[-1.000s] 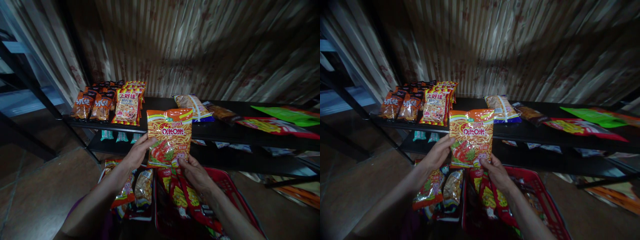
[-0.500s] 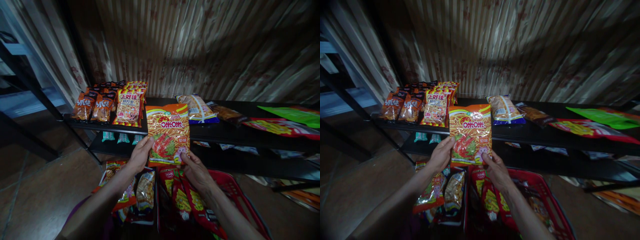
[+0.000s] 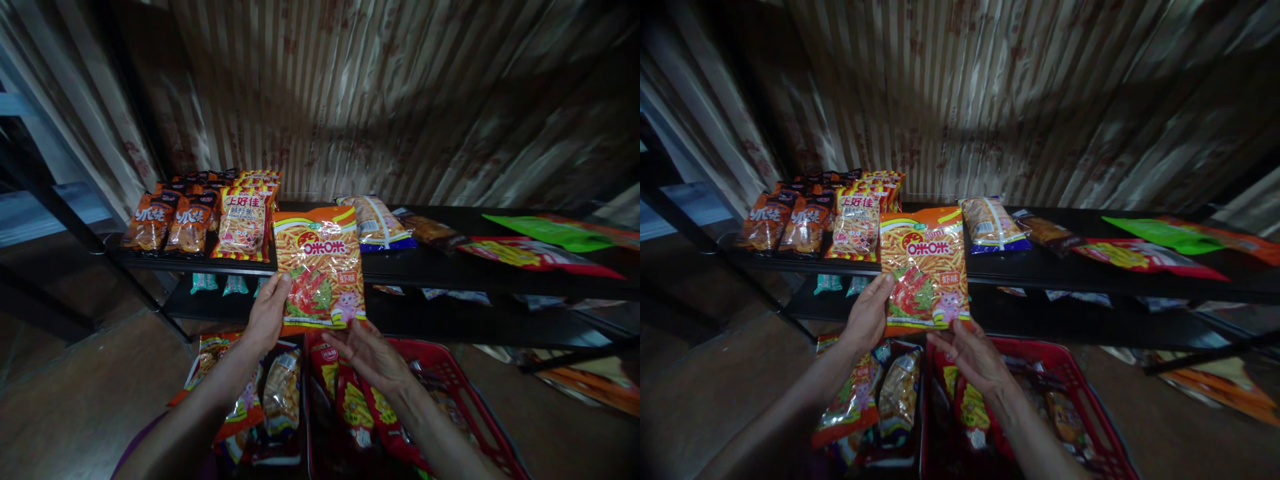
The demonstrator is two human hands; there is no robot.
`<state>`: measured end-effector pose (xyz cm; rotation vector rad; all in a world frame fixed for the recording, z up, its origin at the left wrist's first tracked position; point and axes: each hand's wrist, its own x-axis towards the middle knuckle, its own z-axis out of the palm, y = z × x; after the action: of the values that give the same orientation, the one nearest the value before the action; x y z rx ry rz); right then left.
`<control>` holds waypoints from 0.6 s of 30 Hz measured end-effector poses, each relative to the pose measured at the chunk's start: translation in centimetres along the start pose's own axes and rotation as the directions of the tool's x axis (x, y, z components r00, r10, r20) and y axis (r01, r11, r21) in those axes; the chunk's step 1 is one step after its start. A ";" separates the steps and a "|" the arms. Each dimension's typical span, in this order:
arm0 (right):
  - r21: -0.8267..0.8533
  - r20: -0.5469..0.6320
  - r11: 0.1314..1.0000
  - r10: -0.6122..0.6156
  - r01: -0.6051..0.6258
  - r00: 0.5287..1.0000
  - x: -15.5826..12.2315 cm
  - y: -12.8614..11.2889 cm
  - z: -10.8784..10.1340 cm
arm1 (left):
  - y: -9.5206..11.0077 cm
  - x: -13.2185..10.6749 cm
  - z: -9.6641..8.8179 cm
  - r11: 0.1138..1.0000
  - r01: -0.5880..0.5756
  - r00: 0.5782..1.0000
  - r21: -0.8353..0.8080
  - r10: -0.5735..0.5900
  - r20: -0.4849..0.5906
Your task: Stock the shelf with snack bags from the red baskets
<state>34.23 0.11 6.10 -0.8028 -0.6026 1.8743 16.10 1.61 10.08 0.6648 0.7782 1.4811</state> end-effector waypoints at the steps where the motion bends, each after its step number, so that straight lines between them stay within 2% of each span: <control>1: -0.001 0.003 1.000 -0.011 0.011 1.000 -0.1 -0.1 0.0 | -0.1 0.0 0.0 1.000 0.013 1.000 -0.016 -0.013 0.008; 5: -0.002 0.003 0.999 -0.053 0.053 0.999 -0.1 -0.4 -0.1 | -0.2 -0.3 0.1 0.998 0.048 0.996 -0.052 -0.044 0.077; 9: 0.023 -0.017 0.995 -0.095 0.096 0.995 0.0 -0.6 0.1 | -0.2 -0.6 -0.2 0.995 0.016 0.988 0.103 -0.031 0.151; 13: 0.008 0.004 0.991 -0.134 0.134 0.991 0.3 -1.1 0.4 | -0.3 -0.8 -0.4 0.980 0.028 0.970 0.198 -0.075 0.232; 18: -0.089 -0.009 0.976 -0.201 0.200 0.980 0.6 -1.8 0.5 | -0.5 -0.5 -0.7 0.984 0.011 0.971 0.180 -0.053 0.231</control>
<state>34.73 1.31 7.54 -0.7839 -0.7316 1.6647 15.88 1.02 9.28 0.9404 0.7379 1.2843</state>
